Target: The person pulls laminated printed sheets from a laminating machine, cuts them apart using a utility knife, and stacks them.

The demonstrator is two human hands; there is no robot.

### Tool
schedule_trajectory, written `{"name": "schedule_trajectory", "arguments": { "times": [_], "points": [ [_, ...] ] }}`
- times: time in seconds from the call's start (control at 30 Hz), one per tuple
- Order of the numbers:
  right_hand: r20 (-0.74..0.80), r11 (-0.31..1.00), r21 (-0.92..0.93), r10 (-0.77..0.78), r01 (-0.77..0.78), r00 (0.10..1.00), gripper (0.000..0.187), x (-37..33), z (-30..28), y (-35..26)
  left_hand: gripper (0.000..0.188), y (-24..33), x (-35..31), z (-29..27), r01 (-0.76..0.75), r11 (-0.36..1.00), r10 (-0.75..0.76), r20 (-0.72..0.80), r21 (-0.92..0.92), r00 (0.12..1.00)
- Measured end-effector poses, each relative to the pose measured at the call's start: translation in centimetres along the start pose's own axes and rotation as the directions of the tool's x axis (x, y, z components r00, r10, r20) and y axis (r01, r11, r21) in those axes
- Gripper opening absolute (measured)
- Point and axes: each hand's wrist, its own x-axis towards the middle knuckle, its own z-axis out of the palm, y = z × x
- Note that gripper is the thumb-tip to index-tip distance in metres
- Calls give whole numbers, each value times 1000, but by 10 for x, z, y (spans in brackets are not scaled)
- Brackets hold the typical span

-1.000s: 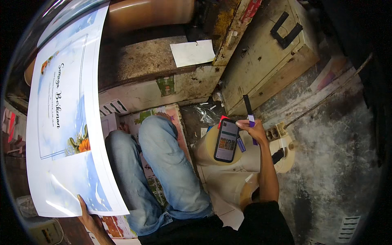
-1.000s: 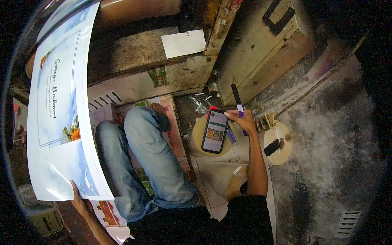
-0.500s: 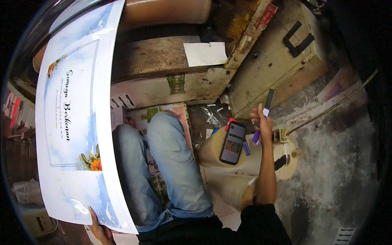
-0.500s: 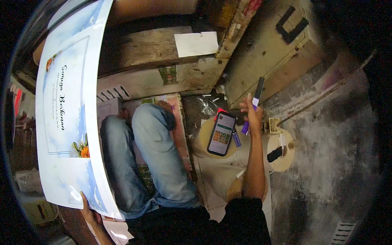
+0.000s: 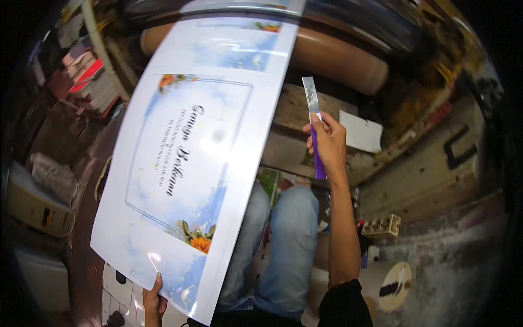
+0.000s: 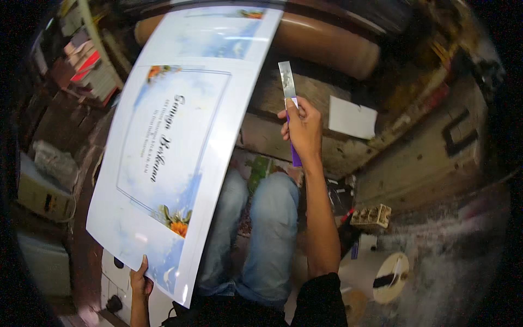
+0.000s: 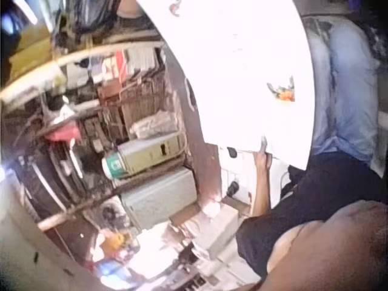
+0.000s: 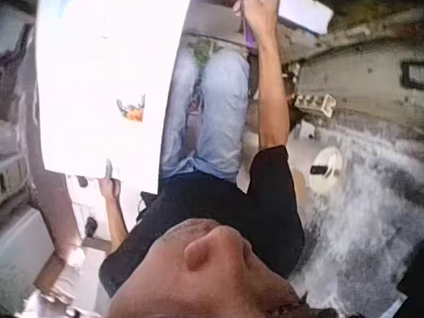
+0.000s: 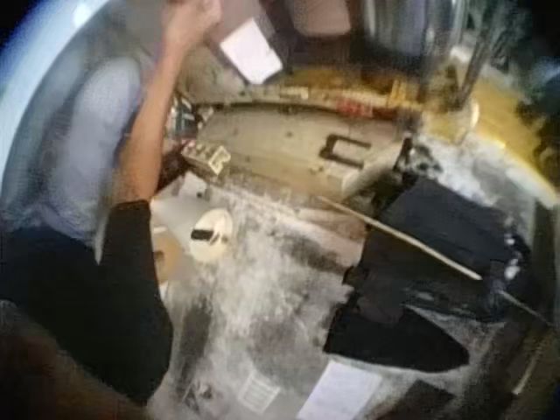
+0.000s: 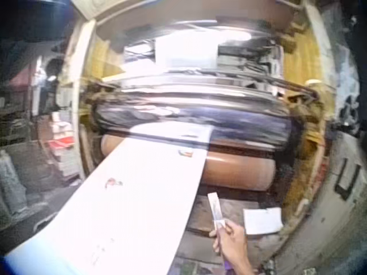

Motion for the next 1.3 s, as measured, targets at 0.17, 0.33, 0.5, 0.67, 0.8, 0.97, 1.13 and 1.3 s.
{"name": "schedule_trajectory", "arguments": {
  "times": [0.17,0.33,0.5,0.67,0.8,0.97,1.13,1.3],
  "points": [
    [82,1000,7,27,-27,996,33,55,51,13,56,-2,-7,-15,8,1000,-8,-9,-14,1000],
    [36,999,-5,39,-39,999,30,80,51,37,52,0,-8,-25,85,996,-84,-40,24,996],
    [202,994,-57,101,-91,974,27,74,54,36,51,4,-14,-19,143,989,-146,-51,-47,988],
    [118,456,-653,-727,605,676,33,98,52,16,53,6,-21,-27,271,961,-275,-81,-54,958],
    [563,119,-532,-690,839,455,49,147,27,-3,58,15,-23,-18,249,968,-251,-52,-43,967],
    [816,103,-209,-530,972,232,53,165,34,-25,57,-4,-34,-26,181,979,-194,-155,-95,969],
    [550,759,-320,-339,567,764,32,75,53,60,52,-106,-3,-169,110,994,-112,-173,-19,979],
    [474,847,-342,-219,407,853,36,53,70,58,55,-88,4,-241,203,977,-188,-180,68,965]
  ]
}}
